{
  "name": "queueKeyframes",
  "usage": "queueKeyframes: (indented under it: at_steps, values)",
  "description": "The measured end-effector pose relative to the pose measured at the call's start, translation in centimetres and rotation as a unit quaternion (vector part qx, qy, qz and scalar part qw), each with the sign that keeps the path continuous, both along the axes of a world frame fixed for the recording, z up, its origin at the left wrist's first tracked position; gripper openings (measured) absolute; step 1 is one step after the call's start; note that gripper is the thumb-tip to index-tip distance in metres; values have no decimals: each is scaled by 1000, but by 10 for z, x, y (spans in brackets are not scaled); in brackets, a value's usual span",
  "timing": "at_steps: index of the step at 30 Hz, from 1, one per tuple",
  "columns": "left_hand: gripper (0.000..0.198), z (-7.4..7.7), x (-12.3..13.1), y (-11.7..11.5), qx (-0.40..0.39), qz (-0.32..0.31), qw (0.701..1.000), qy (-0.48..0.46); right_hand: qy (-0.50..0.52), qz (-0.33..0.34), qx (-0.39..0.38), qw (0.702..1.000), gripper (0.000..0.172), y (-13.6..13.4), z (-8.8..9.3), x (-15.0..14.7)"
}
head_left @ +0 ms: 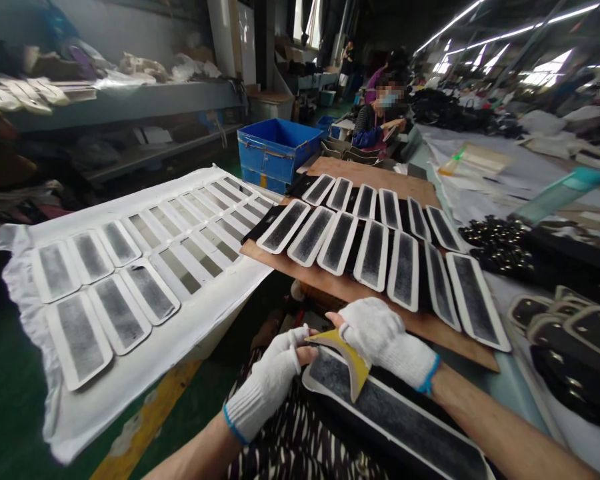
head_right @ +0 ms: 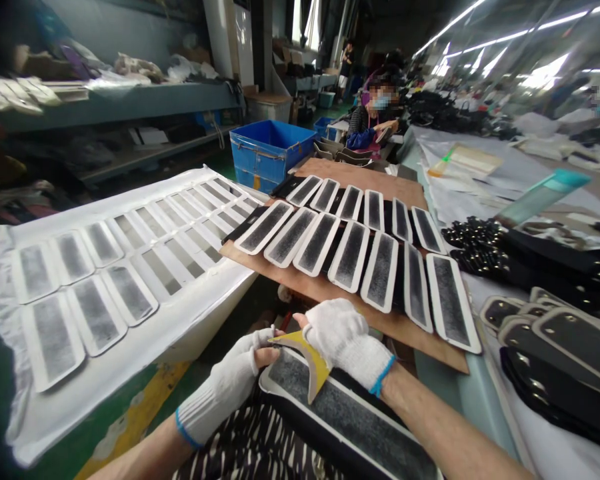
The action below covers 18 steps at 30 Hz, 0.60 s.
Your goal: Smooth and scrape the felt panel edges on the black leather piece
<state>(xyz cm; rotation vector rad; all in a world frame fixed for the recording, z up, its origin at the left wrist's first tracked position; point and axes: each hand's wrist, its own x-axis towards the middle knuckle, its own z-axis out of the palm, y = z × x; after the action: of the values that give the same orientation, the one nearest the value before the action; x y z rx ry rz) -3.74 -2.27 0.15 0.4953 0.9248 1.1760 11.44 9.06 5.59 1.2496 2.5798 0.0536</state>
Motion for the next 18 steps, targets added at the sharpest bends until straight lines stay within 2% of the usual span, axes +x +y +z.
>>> queueKeyframes:
  at_steps: [7, 13, 18]
  values:
    - [43, -6, 1, -2, -31, 21, 999, 1, -34, 17, -2, 999, 52, -3, 11, -5]
    - [43, -8, 4, -2, -19, 26, 999, -29, -40, -20, 10, 999, 55, -17, 12, -5]
    - [37, -2, 8, 0, -23, 58, 998, -26, -26, -51, 10, 998, 57, -15, 9, 4]
